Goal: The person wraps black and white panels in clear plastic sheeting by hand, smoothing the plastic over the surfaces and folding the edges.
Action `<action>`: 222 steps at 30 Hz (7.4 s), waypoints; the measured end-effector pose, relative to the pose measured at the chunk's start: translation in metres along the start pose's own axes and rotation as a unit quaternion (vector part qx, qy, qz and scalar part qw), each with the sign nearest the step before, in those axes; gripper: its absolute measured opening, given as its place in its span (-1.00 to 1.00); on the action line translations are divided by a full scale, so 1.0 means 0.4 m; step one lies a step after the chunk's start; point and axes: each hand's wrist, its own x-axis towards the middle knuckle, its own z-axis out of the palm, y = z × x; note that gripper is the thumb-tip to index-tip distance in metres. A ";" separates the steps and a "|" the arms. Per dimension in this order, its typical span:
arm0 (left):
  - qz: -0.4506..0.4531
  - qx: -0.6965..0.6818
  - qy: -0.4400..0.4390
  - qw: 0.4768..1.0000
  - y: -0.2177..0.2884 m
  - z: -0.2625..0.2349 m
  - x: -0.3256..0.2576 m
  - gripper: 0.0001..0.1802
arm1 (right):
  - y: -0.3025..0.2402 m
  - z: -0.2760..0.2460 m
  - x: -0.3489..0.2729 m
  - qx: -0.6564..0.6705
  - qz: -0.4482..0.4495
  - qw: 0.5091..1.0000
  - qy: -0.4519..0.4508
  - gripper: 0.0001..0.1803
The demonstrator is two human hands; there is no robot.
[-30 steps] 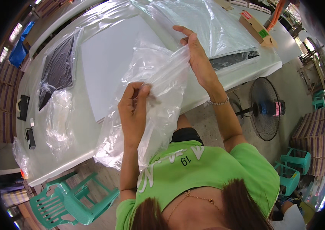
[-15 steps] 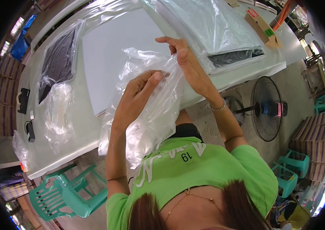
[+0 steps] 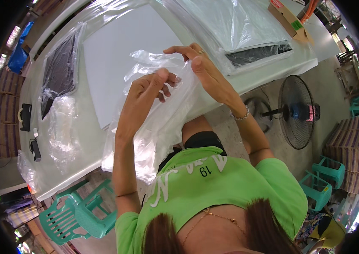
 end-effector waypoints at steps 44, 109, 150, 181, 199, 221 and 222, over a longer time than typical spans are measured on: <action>-0.019 -0.613 0.034 0.789 -0.202 -0.356 -0.176 -0.77 | -0.071 -0.604 -0.759 -0.622 0.253 0.505 0.543 -0.49; 0.061 0.208 -0.193 0.957 -0.099 -0.030 -0.028 -0.69 | 0.016 0.028 -0.136 0.370 0.295 0.873 0.119 -0.73; 0.058 -0.447 0.198 0.870 -0.340 -0.307 -0.275 -0.52 | 0.107 0.019 -0.304 0.691 0.215 0.689 -0.040 -0.31; -0.037 -0.279 0.273 0.920 -0.490 -0.391 -0.381 -0.28 | 0.170 -0.081 -0.270 0.665 0.233 0.705 -0.075 -0.25; -0.141 -0.016 0.011 0.990 -0.640 -0.576 -0.434 -0.10 | 0.157 -0.144 -0.260 0.754 0.128 0.644 -0.024 -0.27; -0.108 -0.191 0.289 0.932 -0.349 -0.511 -0.419 -0.27 | 0.106 -0.149 -0.254 0.385 0.417 0.822 -0.033 -0.55; -0.091 -0.208 0.292 0.929 -0.332 -0.464 -0.402 -0.40 | 0.142 -0.150 -0.261 0.351 0.418 0.838 -0.013 -0.59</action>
